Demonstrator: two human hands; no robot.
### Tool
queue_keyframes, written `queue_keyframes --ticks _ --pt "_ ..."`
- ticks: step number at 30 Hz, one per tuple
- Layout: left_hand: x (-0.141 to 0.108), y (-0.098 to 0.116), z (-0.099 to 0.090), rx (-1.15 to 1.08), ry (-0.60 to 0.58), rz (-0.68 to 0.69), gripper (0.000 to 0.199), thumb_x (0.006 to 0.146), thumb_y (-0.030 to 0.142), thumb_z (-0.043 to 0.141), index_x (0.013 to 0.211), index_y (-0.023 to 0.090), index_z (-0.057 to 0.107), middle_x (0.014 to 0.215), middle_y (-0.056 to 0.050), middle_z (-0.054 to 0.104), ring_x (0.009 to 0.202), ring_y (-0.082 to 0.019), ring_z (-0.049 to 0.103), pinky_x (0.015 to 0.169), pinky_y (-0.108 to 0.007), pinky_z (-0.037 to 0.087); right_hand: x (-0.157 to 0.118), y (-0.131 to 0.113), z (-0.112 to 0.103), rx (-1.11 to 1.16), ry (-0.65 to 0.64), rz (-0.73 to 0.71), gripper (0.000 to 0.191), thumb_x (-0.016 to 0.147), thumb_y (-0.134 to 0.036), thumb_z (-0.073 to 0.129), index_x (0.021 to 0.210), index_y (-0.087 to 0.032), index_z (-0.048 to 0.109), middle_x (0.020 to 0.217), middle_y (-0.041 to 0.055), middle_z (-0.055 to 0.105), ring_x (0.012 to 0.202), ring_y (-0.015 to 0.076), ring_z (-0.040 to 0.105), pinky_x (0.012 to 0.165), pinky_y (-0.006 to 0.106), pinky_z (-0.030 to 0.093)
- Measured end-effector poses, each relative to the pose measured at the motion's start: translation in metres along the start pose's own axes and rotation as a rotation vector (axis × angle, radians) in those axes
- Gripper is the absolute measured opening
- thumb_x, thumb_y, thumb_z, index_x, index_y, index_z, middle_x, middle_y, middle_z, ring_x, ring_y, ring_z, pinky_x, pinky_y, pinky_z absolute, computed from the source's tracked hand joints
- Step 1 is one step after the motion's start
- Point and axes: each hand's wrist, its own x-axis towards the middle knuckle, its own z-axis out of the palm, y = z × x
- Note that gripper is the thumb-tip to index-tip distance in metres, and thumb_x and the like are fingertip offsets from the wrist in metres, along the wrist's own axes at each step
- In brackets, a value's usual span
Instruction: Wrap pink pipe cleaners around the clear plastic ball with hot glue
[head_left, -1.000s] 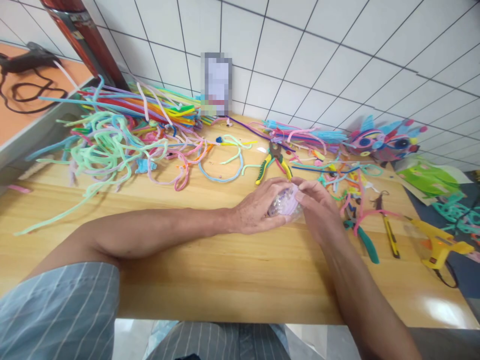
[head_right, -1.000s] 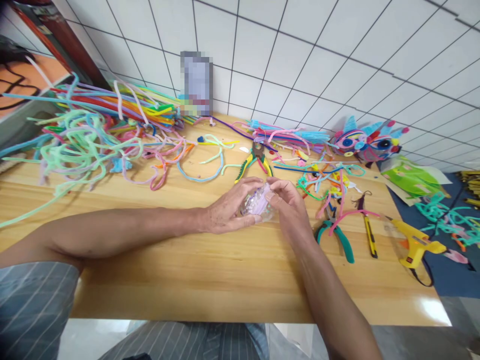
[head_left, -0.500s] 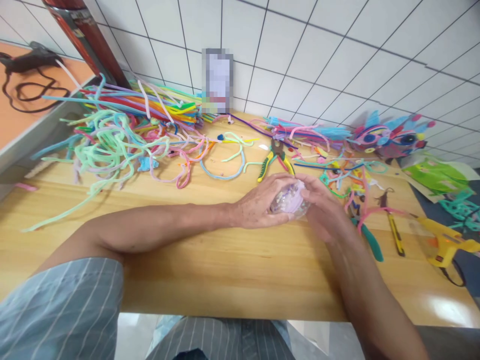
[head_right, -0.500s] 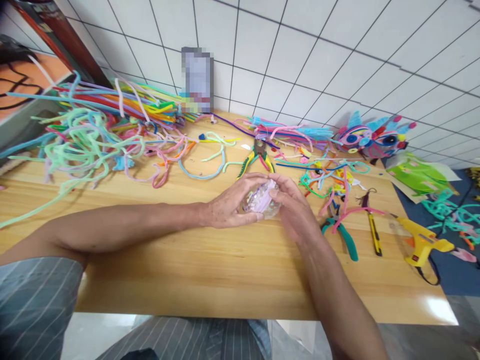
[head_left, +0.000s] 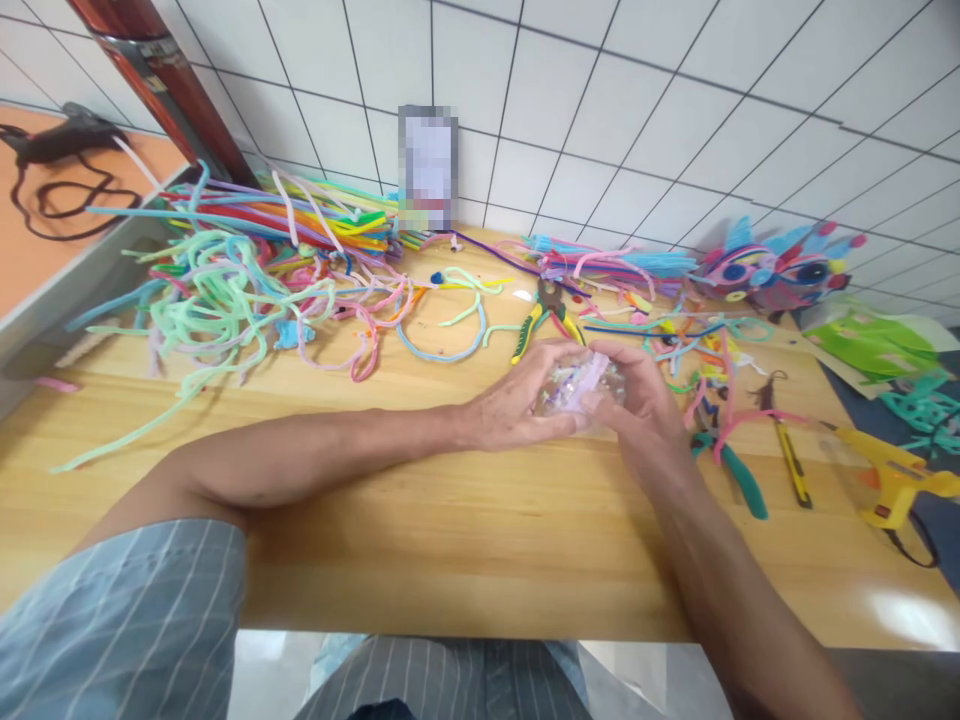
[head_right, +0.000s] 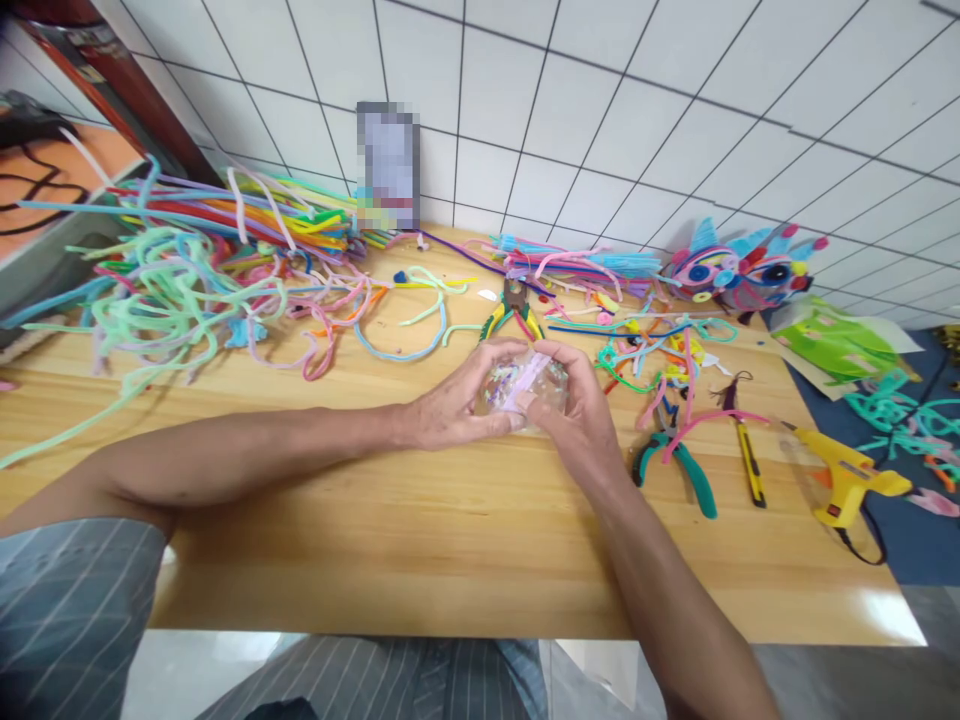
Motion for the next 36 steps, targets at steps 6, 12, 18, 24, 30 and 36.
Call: queue_keyframes --ticks 6,12,18,24,30,36 --pt "-0.002 -0.004 0.001 0.029 0.009 0.109 0.077 0.096 0.050 0.071 0.158 0.026 0.031 0.158 -0.020 0.046 0.157 -0.036 0.044 0.128 -0.061 0.043 -0.005 -0.004 0.001 -0.034 -0.037 -0.046 0.064 0.074 -0.038 0.093 0.131 -0.035 0.065 0.133 0.0038 0.069 0.117 0.0257 0.067 0.097 0.039 0.059" --pt "-0.004 -0.007 0.003 0.093 0.052 0.229 0.075 0.099 0.043 0.068 0.160 0.029 0.027 0.159 -0.018 0.046 0.160 -0.037 0.040 0.129 -0.067 0.039 -0.005 0.001 0.001 -0.070 -0.045 -0.127 0.070 0.077 -0.044 0.093 0.139 -0.035 0.062 0.143 0.0056 0.066 0.138 0.0295 0.060 0.116 0.047 0.052" --pt "-0.005 -0.007 0.003 0.086 0.074 0.222 0.078 0.097 0.043 0.070 0.161 0.028 0.028 0.159 -0.019 0.045 0.160 -0.038 0.039 0.130 -0.067 0.037 -0.004 0.007 -0.001 -0.137 -0.028 -0.223 0.079 0.077 -0.042 0.094 0.148 -0.036 0.059 0.155 0.0058 0.060 0.152 0.0313 0.050 0.130 0.052 0.040" --pt "-0.005 -0.008 0.004 0.061 0.083 0.241 0.078 0.098 0.044 0.071 0.161 0.027 0.030 0.159 -0.020 0.044 0.160 -0.036 0.038 0.131 -0.064 0.038 -0.006 0.009 -0.003 -0.142 -0.044 -0.235 0.080 0.078 -0.041 0.095 0.150 -0.038 0.059 0.157 0.0050 0.058 0.152 0.0320 0.050 0.131 0.053 0.038" --pt "-0.006 -0.006 0.001 0.041 0.049 0.165 0.075 0.098 0.046 0.070 0.160 0.027 0.031 0.160 -0.019 0.044 0.160 -0.036 0.039 0.131 -0.065 0.037 -0.003 0.001 -0.001 -0.078 -0.027 -0.206 0.062 0.084 -0.049 0.088 0.140 -0.035 0.066 0.150 0.0052 0.066 0.148 0.0307 0.055 0.128 0.052 0.042" --pt "-0.006 -0.005 0.002 -0.005 0.054 0.097 0.076 0.097 0.050 0.071 0.158 0.027 0.034 0.160 -0.018 0.045 0.159 -0.036 0.041 0.132 -0.062 0.037 -0.001 0.003 0.002 0.030 0.029 -0.173 0.041 0.091 -0.042 0.080 0.131 -0.034 0.072 0.143 0.0033 0.073 0.143 0.0279 0.061 0.125 0.051 0.046"
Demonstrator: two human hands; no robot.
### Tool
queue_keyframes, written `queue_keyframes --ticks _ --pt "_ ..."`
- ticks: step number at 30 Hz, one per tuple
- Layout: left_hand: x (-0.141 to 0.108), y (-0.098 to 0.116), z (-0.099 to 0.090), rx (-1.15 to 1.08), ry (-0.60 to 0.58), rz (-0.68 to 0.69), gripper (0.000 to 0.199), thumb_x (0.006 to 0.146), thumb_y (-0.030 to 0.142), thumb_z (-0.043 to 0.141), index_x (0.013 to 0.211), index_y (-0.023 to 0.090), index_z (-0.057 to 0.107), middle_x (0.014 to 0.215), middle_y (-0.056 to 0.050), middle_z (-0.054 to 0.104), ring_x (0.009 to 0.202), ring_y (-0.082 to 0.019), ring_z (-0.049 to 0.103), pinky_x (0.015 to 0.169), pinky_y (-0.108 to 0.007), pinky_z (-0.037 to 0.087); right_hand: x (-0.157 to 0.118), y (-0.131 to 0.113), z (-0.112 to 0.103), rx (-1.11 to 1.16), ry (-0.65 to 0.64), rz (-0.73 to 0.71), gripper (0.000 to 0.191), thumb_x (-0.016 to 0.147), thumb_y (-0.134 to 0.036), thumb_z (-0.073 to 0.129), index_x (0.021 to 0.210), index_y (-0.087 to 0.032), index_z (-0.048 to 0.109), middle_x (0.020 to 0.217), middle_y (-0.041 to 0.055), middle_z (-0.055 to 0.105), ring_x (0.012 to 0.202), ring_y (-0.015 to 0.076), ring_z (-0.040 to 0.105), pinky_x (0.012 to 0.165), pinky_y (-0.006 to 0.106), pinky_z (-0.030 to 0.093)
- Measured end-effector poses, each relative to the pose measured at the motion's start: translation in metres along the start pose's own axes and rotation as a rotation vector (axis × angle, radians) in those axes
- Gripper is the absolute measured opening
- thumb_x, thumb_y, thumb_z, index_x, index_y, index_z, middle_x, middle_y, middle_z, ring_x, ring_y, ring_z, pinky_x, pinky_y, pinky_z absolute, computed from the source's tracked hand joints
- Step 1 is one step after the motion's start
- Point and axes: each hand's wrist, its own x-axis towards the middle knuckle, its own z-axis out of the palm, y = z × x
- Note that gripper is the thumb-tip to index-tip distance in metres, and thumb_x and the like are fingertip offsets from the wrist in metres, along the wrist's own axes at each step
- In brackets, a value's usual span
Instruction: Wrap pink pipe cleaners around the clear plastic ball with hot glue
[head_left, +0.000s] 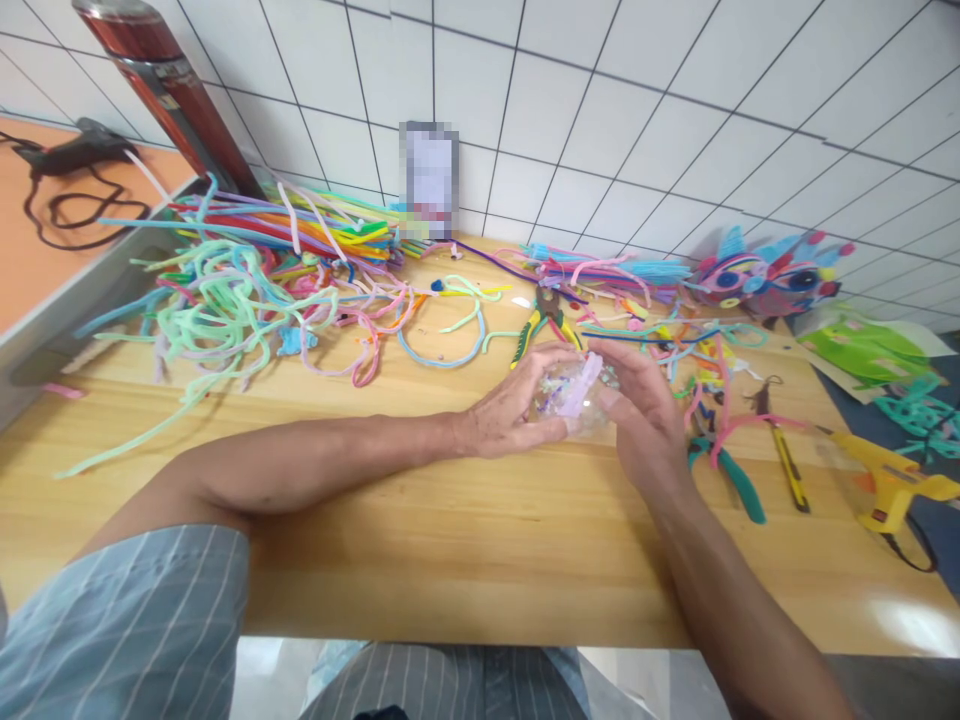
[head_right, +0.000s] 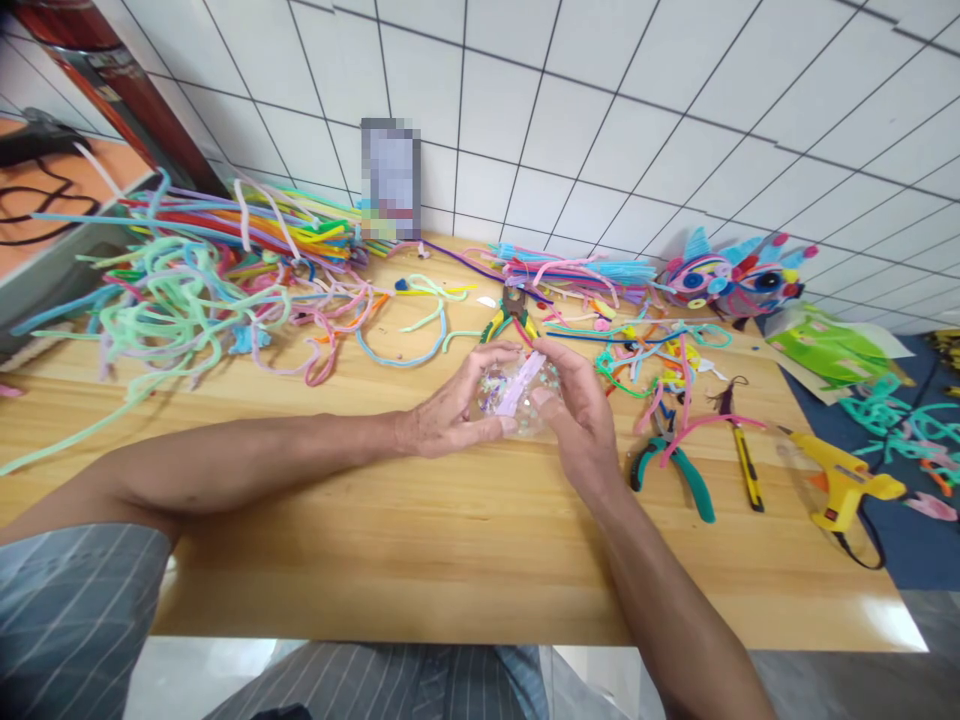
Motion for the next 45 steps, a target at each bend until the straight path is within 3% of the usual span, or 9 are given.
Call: queue_keyframes --ticks 7,11,19,27,30,34,36,40,45 --pt "-0.002 -0.001 0.003 0.002 0.021 0.024 0.078 0.095 0.046 0.074 0.159 0.026 0.035 0.158 -0.018 0.047 0.157 -0.036 0.042 0.131 -0.060 0.038 0.000 0.002 -0.001 -0.082 0.148 -0.097 0.029 0.091 -0.035 0.080 0.119 -0.031 0.078 0.134 0.0046 0.078 0.134 0.0270 0.068 0.122 0.051 0.049" --pt "-0.002 -0.002 0.004 0.040 0.021 0.055 0.080 0.094 0.044 0.076 0.160 0.027 0.034 0.157 -0.019 0.046 0.158 -0.037 0.041 0.131 -0.062 0.038 0.001 0.004 0.000 -0.073 0.128 -0.060 0.022 0.088 -0.034 0.080 0.109 -0.030 0.079 0.132 0.0060 0.077 0.134 0.0281 0.068 0.117 0.050 0.053" --pt "-0.003 -0.005 0.007 0.067 0.022 0.092 0.080 0.092 0.040 0.076 0.160 0.027 0.035 0.156 -0.018 0.049 0.154 -0.036 0.045 0.127 -0.059 0.043 0.003 0.013 -0.004 -0.055 0.086 0.034 0.032 0.082 -0.032 0.081 0.115 -0.029 0.077 0.123 0.0063 0.079 0.114 0.0258 0.074 0.096 0.042 0.061" --pt "-0.004 -0.001 0.004 0.016 -0.003 0.043 0.078 0.087 0.033 0.079 0.154 0.026 0.040 0.156 -0.018 0.048 0.156 -0.038 0.042 0.131 -0.061 0.036 0.002 0.011 -0.001 -0.037 0.085 0.045 0.035 0.082 -0.030 0.082 0.116 -0.028 0.076 0.124 0.0069 0.081 0.115 0.0256 0.075 0.098 0.043 0.061" --pt "0.001 0.006 0.002 -0.207 0.032 -0.123 0.073 0.084 0.037 0.084 0.147 0.023 0.050 0.154 -0.016 0.054 0.152 -0.036 0.047 0.130 -0.055 0.037 0.004 0.006 -0.001 0.039 0.189 -0.009 0.032 0.083 -0.033 0.082 0.114 -0.027 0.076 0.125 0.0067 0.080 0.117 0.0252 0.075 0.105 0.045 0.058" --pt "0.014 0.010 -0.001 -0.834 0.120 -0.594 0.055 0.087 0.046 0.080 0.134 0.025 0.062 0.142 -0.010 0.068 0.133 -0.029 0.065 0.113 -0.045 0.053 0.009 0.000 -0.005 0.117 0.359 -0.090 0.025 0.087 -0.036 0.077 0.109 -0.026 0.077 0.118 0.0064 0.081 0.113 0.0247 0.076 0.107 0.048 0.057" --pt "0.022 0.009 -0.006 -1.137 0.108 -0.758 0.046 0.093 0.045 0.071 0.132 0.021 0.065 0.137 -0.012 0.074 0.125 -0.029 0.071 0.105 -0.043 0.058 0.012 0.000 -0.008 0.125 0.422 -0.114 0.021 0.089 -0.037 0.075 0.106 -0.026 0.078 0.111 0.0053 0.082 0.107 0.0236 0.077 0.104 0.047 0.058" --pt "0.031 0.009 -0.024 -1.470 0.038 -0.886 0.053 0.102 0.045 0.048 0.143 0.014 0.063 0.131 -0.018 0.078 0.116 -0.033 0.078 0.096 -0.049 0.063 0.015 0.007 -0.011 0.111 0.454 -0.140 0.017 0.092 -0.038 0.072 0.102 -0.026 0.078 0.101 0.0031 0.081 0.096 0.0215 0.077 0.093 0.042 0.059" --pt "0.035 0.015 -0.038 -1.531 0.005 -0.938 0.067 0.102 0.047 0.039 0.159 0.012 0.049 0.130 -0.024 0.078 0.109 -0.038 0.080 0.085 -0.048 0.066 0.010 0.013 -0.009 -0.062 0.366 -0.138 0.023 0.098 -0.046 0.070 0.106 -0.026 0.078 0.106 0.0042 0.081 0.099 0.0223 0.074 0.092 0.041 0.059"
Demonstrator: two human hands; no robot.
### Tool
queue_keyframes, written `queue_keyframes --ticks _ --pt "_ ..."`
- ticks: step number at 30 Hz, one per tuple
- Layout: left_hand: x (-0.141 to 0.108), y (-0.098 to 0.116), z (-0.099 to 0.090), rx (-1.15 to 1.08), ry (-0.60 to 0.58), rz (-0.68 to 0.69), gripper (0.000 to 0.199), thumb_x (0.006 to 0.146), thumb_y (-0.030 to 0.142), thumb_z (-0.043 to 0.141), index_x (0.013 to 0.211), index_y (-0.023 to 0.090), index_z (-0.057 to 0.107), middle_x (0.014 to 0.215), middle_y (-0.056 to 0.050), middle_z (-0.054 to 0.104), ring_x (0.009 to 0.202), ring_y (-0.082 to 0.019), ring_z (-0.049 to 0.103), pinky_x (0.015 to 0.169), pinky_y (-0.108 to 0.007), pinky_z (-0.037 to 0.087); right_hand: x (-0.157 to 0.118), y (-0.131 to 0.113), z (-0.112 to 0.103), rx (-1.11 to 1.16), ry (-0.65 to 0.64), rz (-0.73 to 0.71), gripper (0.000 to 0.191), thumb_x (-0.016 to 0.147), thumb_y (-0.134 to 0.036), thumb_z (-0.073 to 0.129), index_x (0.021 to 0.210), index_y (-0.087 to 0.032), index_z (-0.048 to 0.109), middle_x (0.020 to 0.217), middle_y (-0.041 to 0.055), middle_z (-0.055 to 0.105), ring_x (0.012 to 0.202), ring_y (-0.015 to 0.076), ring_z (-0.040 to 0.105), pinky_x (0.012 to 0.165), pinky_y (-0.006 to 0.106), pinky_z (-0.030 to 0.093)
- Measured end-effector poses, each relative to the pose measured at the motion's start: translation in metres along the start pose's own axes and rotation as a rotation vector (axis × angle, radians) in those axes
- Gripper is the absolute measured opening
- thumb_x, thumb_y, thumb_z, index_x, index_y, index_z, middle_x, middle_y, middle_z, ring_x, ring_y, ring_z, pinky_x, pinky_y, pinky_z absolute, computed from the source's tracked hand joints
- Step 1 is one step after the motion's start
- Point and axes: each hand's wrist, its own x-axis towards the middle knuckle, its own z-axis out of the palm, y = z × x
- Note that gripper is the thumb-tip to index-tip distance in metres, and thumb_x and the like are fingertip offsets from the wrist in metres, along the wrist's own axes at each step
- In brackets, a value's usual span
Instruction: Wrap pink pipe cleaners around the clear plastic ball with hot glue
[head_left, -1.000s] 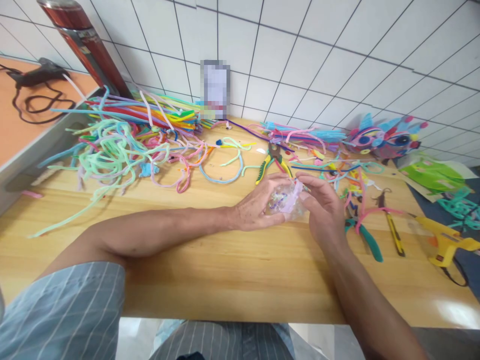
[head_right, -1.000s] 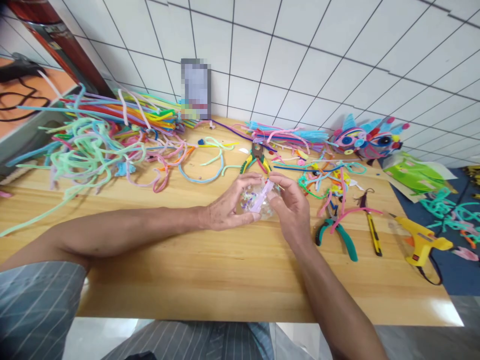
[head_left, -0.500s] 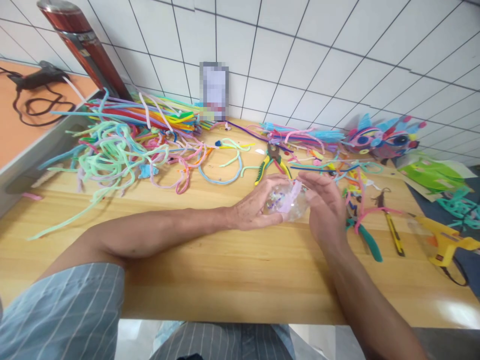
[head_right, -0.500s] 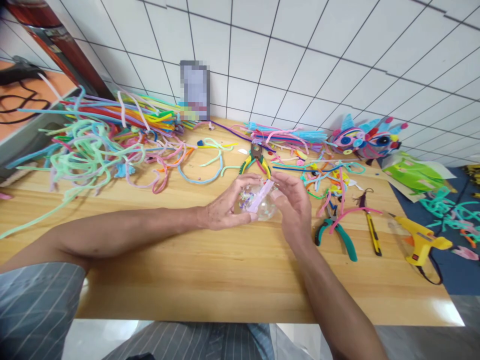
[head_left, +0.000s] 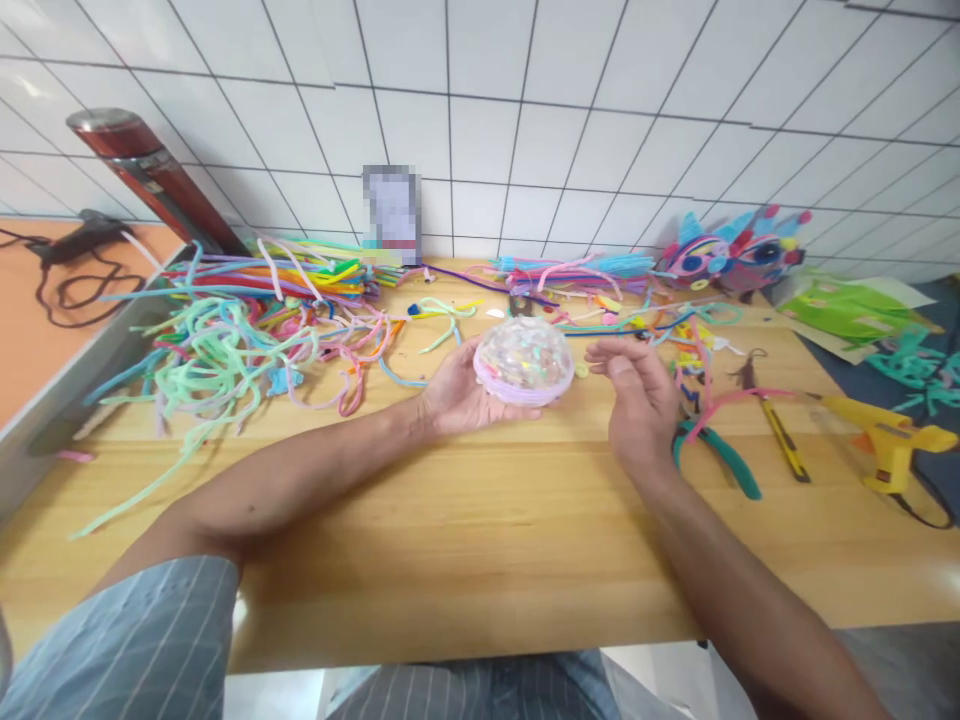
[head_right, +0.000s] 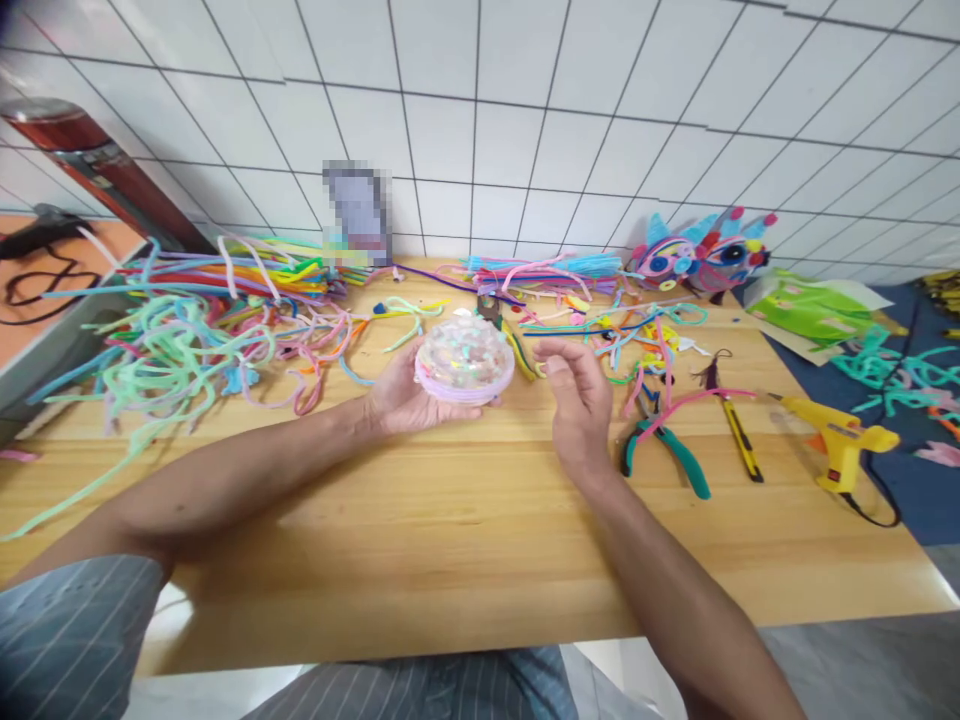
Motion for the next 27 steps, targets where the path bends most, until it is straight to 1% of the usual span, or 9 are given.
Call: queue_keyframes --ticks 6,9,12,16,19,21,23,25,27 --pt "0.000 -0.002 0.003 0.099 0.034 -0.010 0.069 0.101 0.052 0.040 0.158 0.013 0.049 0.125 -0.022 0.079 0.099 -0.037 0.082 0.078 -0.044 0.067 -0.006 -0.007 0.000 -0.121 -0.232 -0.077 0.034 0.102 -0.052 0.065 0.123 -0.029 0.078 0.120 0.0062 0.080 0.110 0.0246 0.074 0.097 0.042 0.059" --pt "0.001 -0.003 0.003 0.122 0.066 0.004 0.072 0.101 0.052 0.042 0.161 0.013 0.045 0.129 -0.023 0.078 0.100 -0.036 0.082 0.081 -0.045 0.066 -0.006 -0.006 -0.001 -0.287 -0.291 -0.123 0.039 0.105 -0.056 0.057 0.105 -0.026 0.081 0.101 0.0061 0.081 0.096 0.0245 0.074 0.089 0.041 0.058" --pt "0.002 -0.003 0.002 0.124 0.058 0.017 0.072 0.104 0.051 0.042 0.164 0.012 0.041 0.134 -0.024 0.077 0.102 -0.035 0.082 0.085 -0.044 0.065 -0.004 -0.002 -0.004 -0.349 -0.278 -0.056 0.051 0.107 -0.062 0.049 0.091 -0.024 0.080 0.086 0.0052 0.079 0.084 0.0240 0.073 0.079 0.039 0.056" --pt "0.003 -0.001 0.004 0.130 0.074 0.103 0.067 0.106 0.050 0.040 0.160 0.012 0.047 0.130 -0.022 0.079 0.104 -0.033 0.082 0.085 -0.042 0.066 -0.003 -0.004 -0.007 -0.382 -0.328 -0.030 0.050 0.102 -0.066 0.055 0.119 -0.024 0.076 0.084 0.0021 0.079 0.070 0.0210 0.070 0.066 0.034 0.050" --pt "0.005 0.002 0.004 0.132 0.107 0.199 0.063 0.107 0.050 0.036 0.156 0.012 0.052 0.126 -0.019 0.081 0.105 -0.033 0.083 0.086 -0.041 0.067 -0.004 -0.019 -0.007 -0.533 -0.436 -0.092 0.035 0.102 -0.056 0.060 0.097 -0.026 0.078 0.063 -0.0020 0.068 0.056 0.0175 0.060 0.059 0.032 0.041" --pt "0.007 0.004 0.002 0.139 0.125 0.219 0.064 0.107 0.051 0.037 0.155 0.012 0.053 0.124 -0.019 0.081 0.103 -0.032 0.083 0.087 -0.041 0.067 -0.005 -0.036 -0.010 -0.564 -0.500 -0.165 0.034 0.103 -0.048 0.060 0.081 -0.027 0.074 0.064 -0.0009 0.069 0.059 0.0171 0.062 0.061 0.032 0.042" --pt "0.008 0.006 0.000 0.143 0.140 0.219 0.066 0.106 0.053 0.038 0.156 0.011 0.051 0.123 -0.019 0.082 0.102 -0.032 0.083 0.088 -0.041 0.067 -0.004 -0.053 -0.019 -0.531 -0.542 -0.205 0.033 0.101 -0.048 0.062 0.079 -0.028 0.075 0.069 0.0002 0.073 0.062 0.0178 0.065 0.063 0.033 0.045" --pt "0.009 0.008 -0.002 0.127 0.155 0.223 0.068 0.107 0.054 0.038 0.158 0.011 0.049 0.123 -0.020 0.082 0.102 -0.031 0.083 0.089 -0.041 0.066 0.000 -0.068 -0.040 -0.489 -0.474 -0.175 0.032 0.099 -0.052 0.067 0.079 -0.030 0.078 0.069 0.0016 0.073 0.062 0.0191 0.064 0.061 0.035 0.046" --pt "0.010 0.010 -0.003 0.096 0.171 0.231 0.070 0.107 0.055 0.037 0.160 0.011 0.047 0.124 -0.020 0.081 0.103 -0.030 0.082 0.090 -0.041 0.066 0.010 -0.077 -0.073 -0.454 -0.247 -0.091 0.032 0.096 -0.054 0.071 0.075 -0.032 0.078 0.066 0.0041 0.069 0.060 0.0212 0.062 0.059 0.039 0.045"
